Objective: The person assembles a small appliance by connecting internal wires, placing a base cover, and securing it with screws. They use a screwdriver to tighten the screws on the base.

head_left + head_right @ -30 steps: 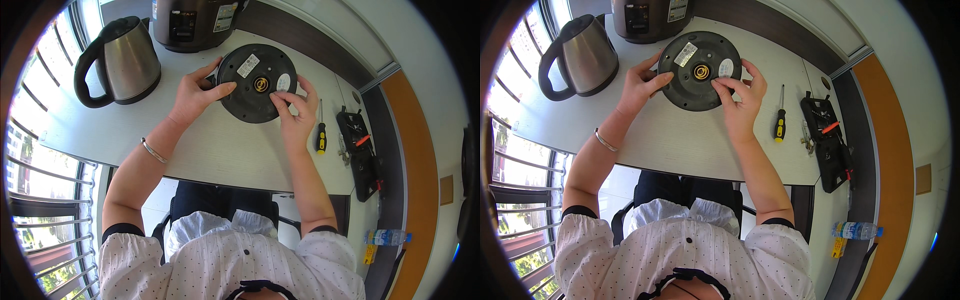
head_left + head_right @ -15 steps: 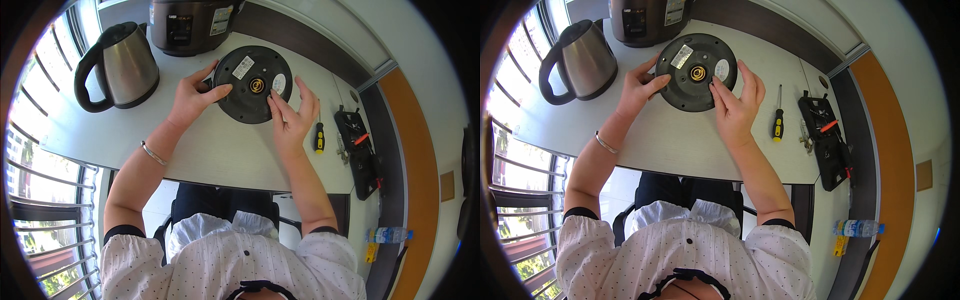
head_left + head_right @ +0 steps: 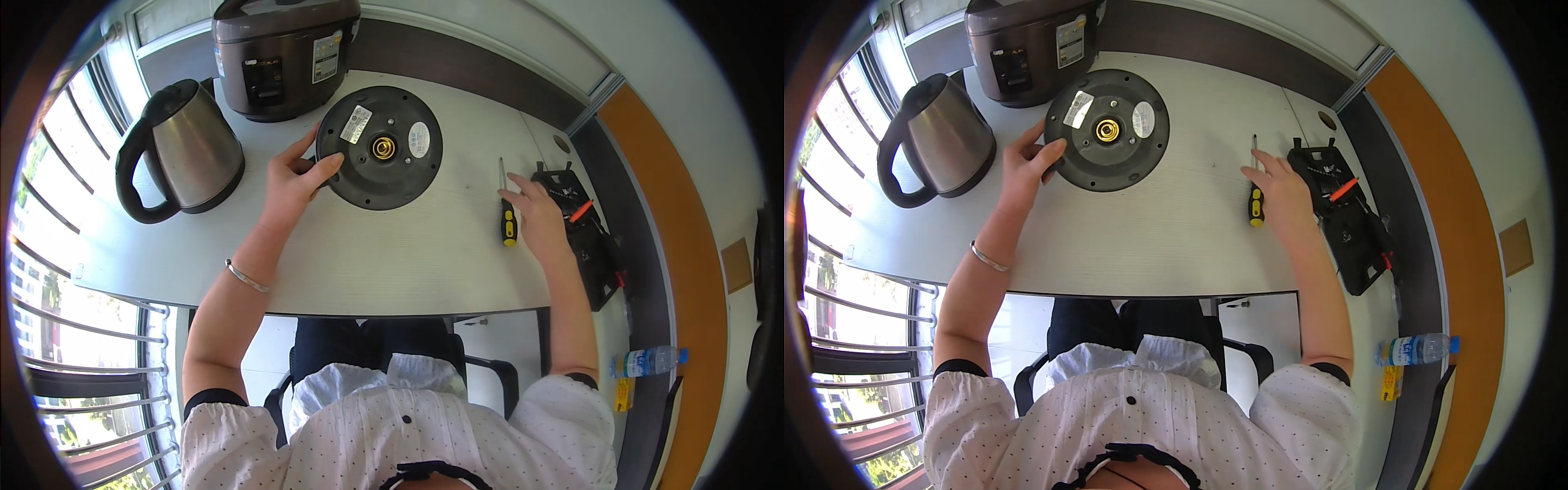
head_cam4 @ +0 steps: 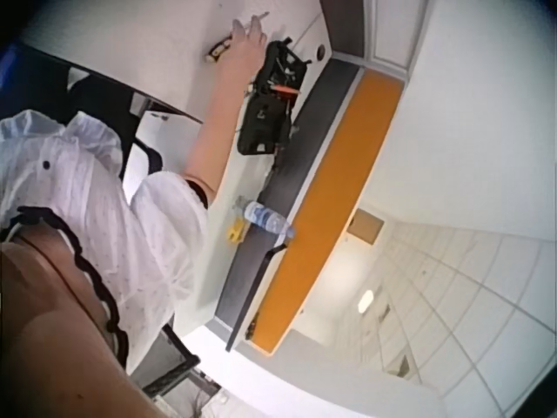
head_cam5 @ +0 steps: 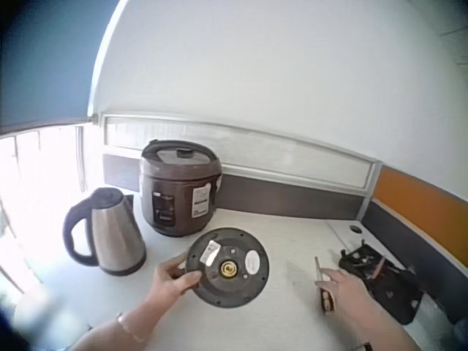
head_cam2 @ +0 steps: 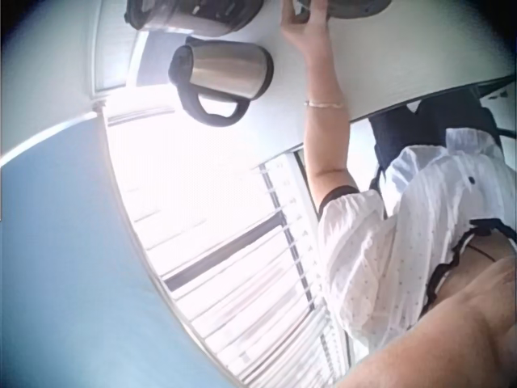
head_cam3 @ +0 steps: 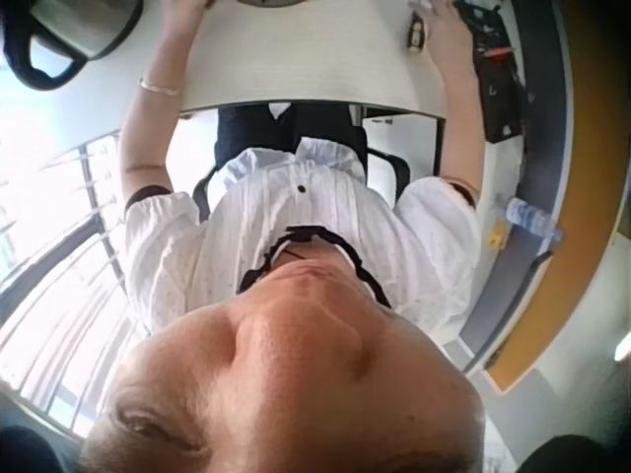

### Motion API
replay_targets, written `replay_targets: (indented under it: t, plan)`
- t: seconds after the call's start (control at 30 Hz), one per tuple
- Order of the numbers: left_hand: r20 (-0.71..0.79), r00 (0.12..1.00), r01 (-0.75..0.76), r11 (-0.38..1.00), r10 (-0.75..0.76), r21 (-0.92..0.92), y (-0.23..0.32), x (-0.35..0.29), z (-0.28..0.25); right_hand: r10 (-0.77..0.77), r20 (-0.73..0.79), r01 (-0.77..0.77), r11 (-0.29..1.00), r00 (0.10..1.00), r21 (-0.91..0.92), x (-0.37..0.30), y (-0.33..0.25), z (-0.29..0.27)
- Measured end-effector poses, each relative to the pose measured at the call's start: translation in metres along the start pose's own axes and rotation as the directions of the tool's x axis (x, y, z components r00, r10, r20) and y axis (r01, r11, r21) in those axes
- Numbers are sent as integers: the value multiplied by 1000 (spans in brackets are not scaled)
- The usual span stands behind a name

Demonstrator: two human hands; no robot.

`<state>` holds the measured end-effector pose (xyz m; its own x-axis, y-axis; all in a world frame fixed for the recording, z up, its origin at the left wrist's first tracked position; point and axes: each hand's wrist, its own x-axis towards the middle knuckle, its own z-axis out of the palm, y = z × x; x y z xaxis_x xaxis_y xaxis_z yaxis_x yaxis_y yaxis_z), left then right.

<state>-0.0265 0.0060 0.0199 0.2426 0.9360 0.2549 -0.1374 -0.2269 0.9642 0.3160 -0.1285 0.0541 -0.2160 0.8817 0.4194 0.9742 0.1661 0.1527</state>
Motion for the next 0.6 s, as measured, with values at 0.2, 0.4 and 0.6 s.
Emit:
replay_targets:
  t: [0.2,0.4,0.6]
  plan:
    - [-14,1000,-13,1000,13,-21,-1,0,0,-31,459,59,997,888,-45,-27,16,0]
    - [-30,999,-9,1000,9,-8,-3,1,2,-116,425,139,990,898,-23,-34,28,6]
    - [-90,996,-11,1000,13,22,-8,2,-5,-75,272,55,995,959,83,-30,23,3]
